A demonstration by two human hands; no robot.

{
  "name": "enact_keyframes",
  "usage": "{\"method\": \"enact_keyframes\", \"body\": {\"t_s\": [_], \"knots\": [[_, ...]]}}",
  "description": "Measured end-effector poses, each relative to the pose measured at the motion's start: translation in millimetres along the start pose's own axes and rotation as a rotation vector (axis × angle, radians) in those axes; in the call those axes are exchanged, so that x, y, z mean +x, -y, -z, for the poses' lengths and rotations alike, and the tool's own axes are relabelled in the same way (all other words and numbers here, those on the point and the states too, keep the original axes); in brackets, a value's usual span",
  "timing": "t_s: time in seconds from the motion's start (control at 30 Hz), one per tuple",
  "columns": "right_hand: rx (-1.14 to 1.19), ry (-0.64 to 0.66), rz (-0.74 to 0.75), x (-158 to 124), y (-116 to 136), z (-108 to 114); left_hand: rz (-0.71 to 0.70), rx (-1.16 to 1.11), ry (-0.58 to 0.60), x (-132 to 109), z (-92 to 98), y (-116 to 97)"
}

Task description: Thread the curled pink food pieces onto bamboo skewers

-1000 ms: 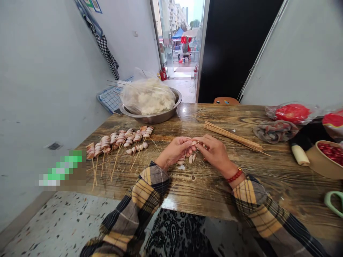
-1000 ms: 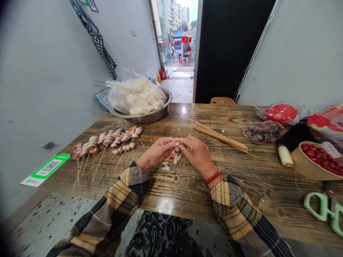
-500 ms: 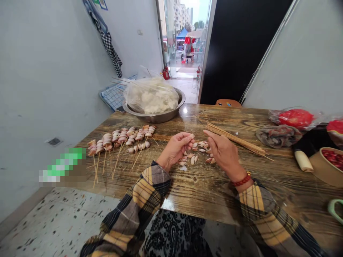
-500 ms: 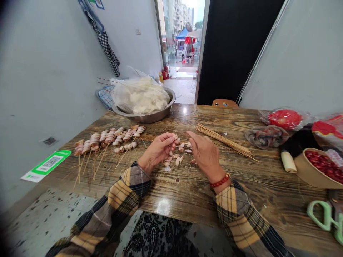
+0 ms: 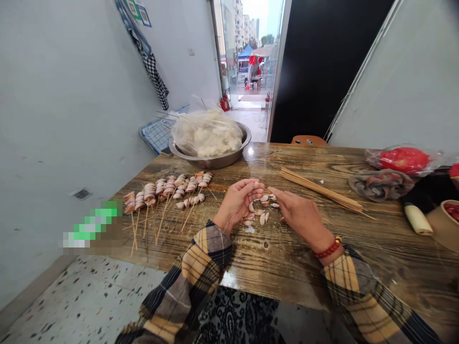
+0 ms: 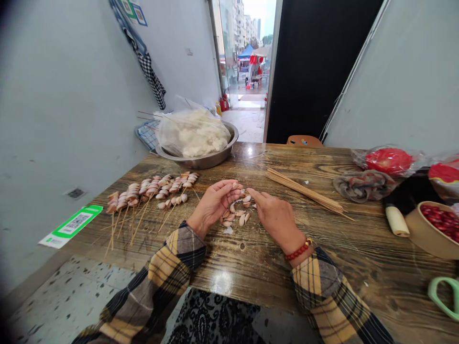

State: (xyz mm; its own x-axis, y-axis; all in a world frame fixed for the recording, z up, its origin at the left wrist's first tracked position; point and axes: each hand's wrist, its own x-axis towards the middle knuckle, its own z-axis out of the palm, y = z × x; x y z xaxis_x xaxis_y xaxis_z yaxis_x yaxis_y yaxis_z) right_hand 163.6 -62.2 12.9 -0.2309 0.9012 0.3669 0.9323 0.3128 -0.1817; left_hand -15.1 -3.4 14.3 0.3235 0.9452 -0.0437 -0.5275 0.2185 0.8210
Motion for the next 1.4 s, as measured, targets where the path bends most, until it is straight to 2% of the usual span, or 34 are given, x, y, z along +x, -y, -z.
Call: {"method": "enact_keyframes", "body": {"t_s": [0.4, 0.83, 0.97, 1.1, 1.23, 1.4], "knots": [[0.069, -0.002, -0.028, -1, -4, 2, -0.074, 0.103, -0.021, -2, -3.8, 1], [0.115, -0.007, -0.013, -1, -3, 1, -0.012, 0.157, 0.0, 0, -4.0, 2], [0.282, -0.07, -0.021, -1, -5, -4, -0.046, 0.191, -0.007, -1, -4.0, 2], [0.475, -0.192, -0.073, 2, -7, -8, -0.113, 0.357, 0.012, -2, -6.7, 6], [0.507, -0.24, -0.035, 6, -8, -8, -0.096, 0.454, 0.046, -5, -12.7, 10], [0.475, -0.218, -0.012, 6, -5, -4, -0.087, 0.469, 0.128, -7, -16.4, 14]]}}
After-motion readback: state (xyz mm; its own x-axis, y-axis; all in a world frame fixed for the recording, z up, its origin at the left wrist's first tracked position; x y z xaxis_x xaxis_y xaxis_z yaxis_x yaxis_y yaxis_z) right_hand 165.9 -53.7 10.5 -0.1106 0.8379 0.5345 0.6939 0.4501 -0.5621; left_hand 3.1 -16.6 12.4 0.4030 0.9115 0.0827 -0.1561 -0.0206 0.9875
